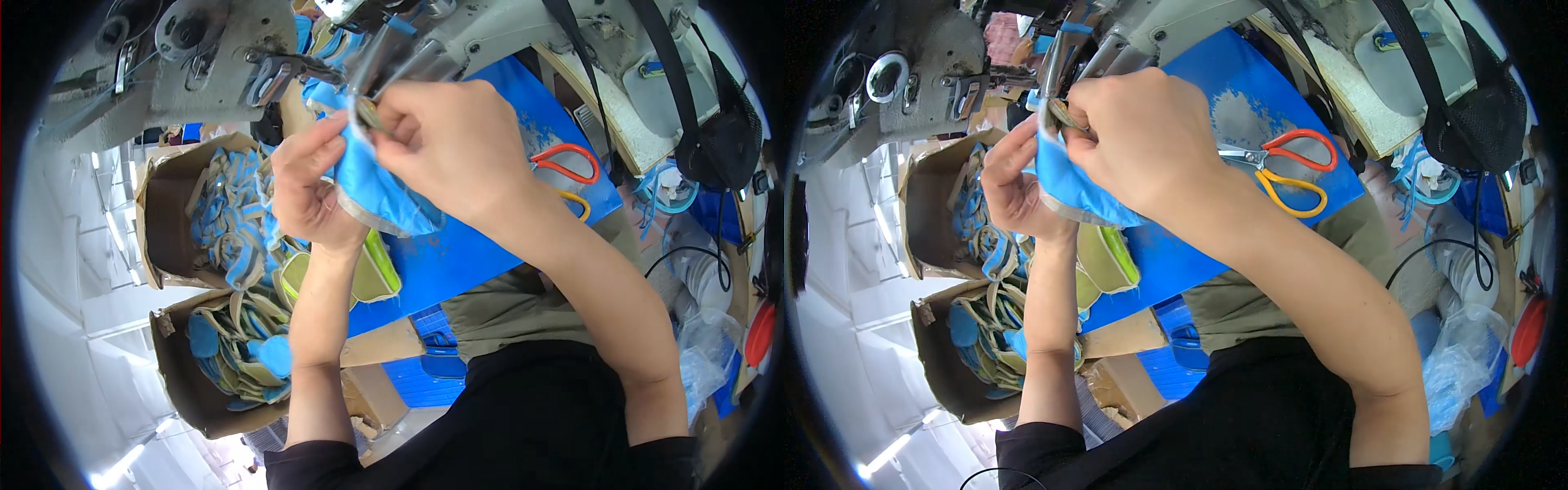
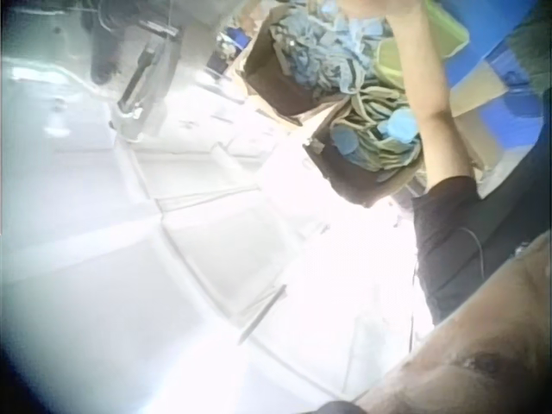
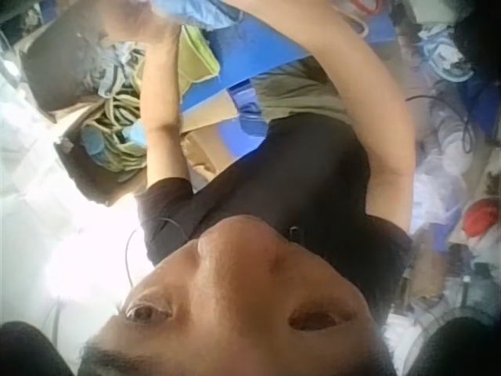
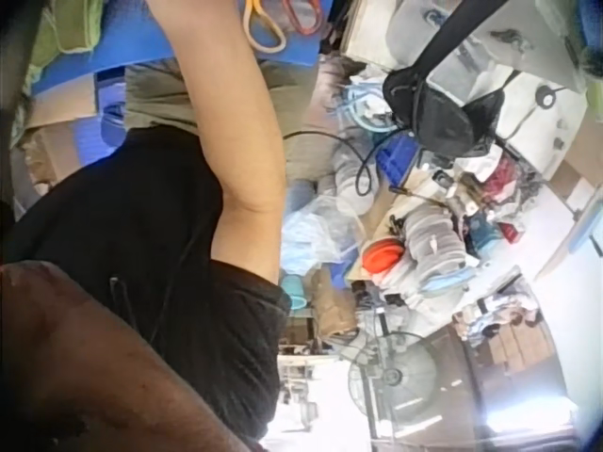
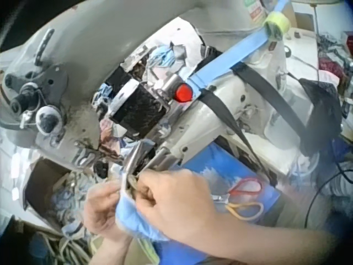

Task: The person sews a light blue fabric pouch using an industrial sewing machine, then turns it right-side out and trims loose threads with scissors. They repeat this process with a second pouch, handling each item individually and placing finished units aside.

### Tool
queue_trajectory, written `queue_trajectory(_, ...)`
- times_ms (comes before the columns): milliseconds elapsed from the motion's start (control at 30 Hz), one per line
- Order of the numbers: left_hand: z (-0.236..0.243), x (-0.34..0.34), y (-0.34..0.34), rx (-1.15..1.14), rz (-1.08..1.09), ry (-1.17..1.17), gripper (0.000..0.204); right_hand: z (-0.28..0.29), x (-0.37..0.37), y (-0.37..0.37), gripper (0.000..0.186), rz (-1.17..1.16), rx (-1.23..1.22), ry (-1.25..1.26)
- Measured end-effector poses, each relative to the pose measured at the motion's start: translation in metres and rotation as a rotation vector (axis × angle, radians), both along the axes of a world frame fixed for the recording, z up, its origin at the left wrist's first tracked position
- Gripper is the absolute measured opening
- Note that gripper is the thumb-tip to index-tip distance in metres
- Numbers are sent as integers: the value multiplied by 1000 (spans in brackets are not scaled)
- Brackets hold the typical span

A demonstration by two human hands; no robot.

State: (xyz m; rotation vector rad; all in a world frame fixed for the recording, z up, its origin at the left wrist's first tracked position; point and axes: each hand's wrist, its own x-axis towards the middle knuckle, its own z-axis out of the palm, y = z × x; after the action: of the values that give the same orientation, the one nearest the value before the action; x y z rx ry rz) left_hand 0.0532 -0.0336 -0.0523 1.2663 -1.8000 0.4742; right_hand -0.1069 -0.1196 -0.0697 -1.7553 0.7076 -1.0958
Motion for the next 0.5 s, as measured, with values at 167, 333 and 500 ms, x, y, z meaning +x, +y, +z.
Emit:
queue_trajectory(167,10,-1,-7,-99,26,-302,23,-8,-2,1,14,80,27,-100)
queue_trajectory(333,18,-6,-5,-65,88,-392,16,-9,-7,-3,14,162,73,-200)
queue_trajectory(500,23,-5,-2,-42,112,-422,13,-4,-8,-2,15,210,139,-188)
